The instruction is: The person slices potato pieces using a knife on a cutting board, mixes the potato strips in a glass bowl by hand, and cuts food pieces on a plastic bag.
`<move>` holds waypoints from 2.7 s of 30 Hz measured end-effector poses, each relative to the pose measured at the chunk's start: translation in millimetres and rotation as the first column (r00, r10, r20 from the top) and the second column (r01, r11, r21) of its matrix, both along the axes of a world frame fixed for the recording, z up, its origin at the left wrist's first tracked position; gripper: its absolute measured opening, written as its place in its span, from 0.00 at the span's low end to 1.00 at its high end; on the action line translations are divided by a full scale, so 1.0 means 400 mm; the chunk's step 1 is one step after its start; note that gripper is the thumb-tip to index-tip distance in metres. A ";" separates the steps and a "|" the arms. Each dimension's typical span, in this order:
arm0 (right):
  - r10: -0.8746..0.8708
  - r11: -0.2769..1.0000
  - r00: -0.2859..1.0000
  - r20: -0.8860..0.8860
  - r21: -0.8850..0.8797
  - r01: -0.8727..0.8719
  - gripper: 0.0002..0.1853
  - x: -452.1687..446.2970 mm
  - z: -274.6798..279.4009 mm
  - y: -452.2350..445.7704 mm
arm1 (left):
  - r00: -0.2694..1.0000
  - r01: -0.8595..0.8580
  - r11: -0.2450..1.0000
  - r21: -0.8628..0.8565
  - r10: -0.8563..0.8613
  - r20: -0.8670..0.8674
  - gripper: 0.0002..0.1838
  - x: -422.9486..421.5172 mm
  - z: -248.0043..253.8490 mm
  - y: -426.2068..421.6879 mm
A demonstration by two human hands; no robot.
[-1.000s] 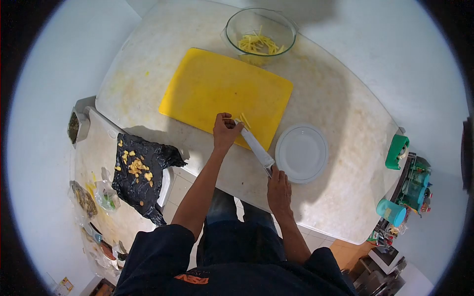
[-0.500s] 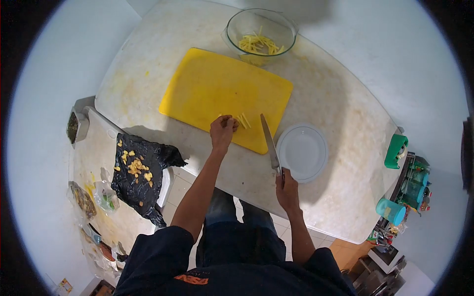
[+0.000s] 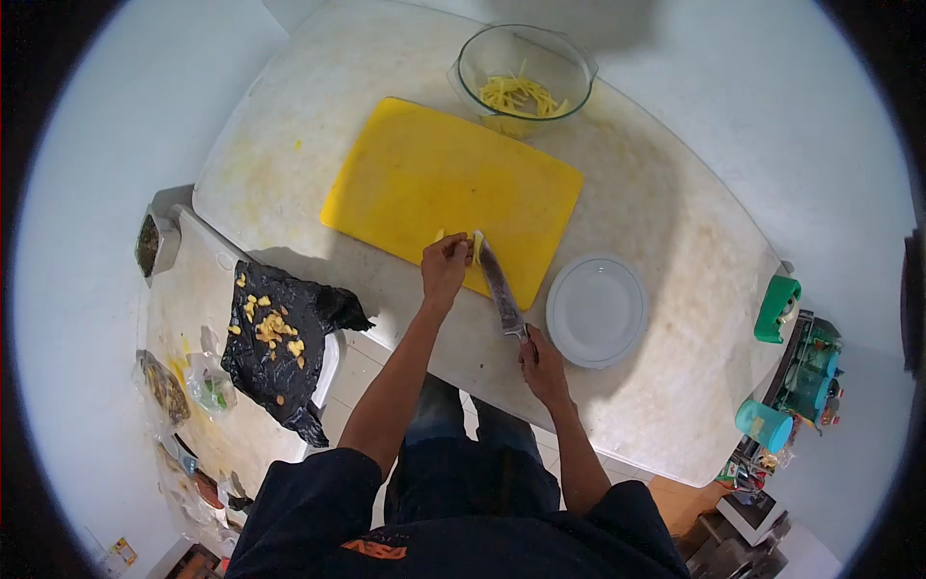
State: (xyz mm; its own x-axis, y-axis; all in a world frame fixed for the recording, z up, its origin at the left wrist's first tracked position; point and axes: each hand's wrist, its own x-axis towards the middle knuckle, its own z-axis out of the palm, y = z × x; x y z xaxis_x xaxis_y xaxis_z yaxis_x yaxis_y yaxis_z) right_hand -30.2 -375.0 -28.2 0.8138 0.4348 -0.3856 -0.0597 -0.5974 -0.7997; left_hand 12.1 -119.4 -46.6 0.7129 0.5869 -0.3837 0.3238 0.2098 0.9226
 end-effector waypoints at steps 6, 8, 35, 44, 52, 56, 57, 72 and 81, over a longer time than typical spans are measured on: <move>-0.032 0.998 0.994 -0.100 0.042 0.037 0.18 0.009 0.030 0.010 | 1.000 -0.005 0.996 -0.084 0.006 0.011 0.13 0.013 0.018 0.004; -0.038 0.997 0.993 -0.114 0.057 0.044 0.19 0.017 0.060 0.022 | 0.999 0.024 0.999 -0.037 -0.022 0.031 0.13 0.026 0.033 0.007; -0.045 0.999 0.762 0.646 0.025 0.037 0.22 0.408 0.388 0.249 | 0.999 -0.031 0.890 0.455 0.046 -0.021 0.13 0.002 0.122 0.152; 0.027 0.997 0.982 0.185 -0.081 -0.012 0.13 0.115 0.213 0.133 | 0.983 0.178 0.787 0.591 -0.124 -0.133 0.16 -0.054 0.007 0.138; 0.094 0.993 0.993 0.066 -0.083 -0.088 0.13 -0.023 0.181 0.145 | 0.980 0.194 0.821 0.537 -0.139 -0.142 0.14 -0.040 0.011 0.078; 0.158 0.972 0.984 0.080 -0.189 -0.141 0.15 -0.017 0.154 0.164 | 0.994 0.108 0.812 0.573 -0.080 -0.073 0.13 -0.032 0.017 0.057; 0.181 0.964 0.981 0.065 -0.210 -0.164 0.16 -0.014 0.149 0.167 | 0.997 0.082 0.819 0.568 -0.072 -0.040 0.13 -0.034 0.012 0.057; 0.271 0.923 0.961 0.063 -0.299 -0.241 0.16 0.008 0.148 0.197 | 0.984 0.165 0.718 0.677 -0.170 -0.059 0.09 -0.052 -0.009 0.077; 0.324 0.898 0.943 0.080 -0.340 -0.280 0.17 0.018 0.129 0.201 | 0.983 0.159 0.694 0.702 -0.175 -0.050 0.08 -0.057 -0.015 0.076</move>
State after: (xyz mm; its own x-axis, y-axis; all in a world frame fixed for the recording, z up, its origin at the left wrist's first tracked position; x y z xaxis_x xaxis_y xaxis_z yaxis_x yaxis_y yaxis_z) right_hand -22.9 -294.8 23.3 0.7157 0.5393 -0.4437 0.2566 -0.7940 -0.5511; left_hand -10.5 -89.2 -52.7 0.8281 0.5508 0.1042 0.2705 -0.5554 0.7864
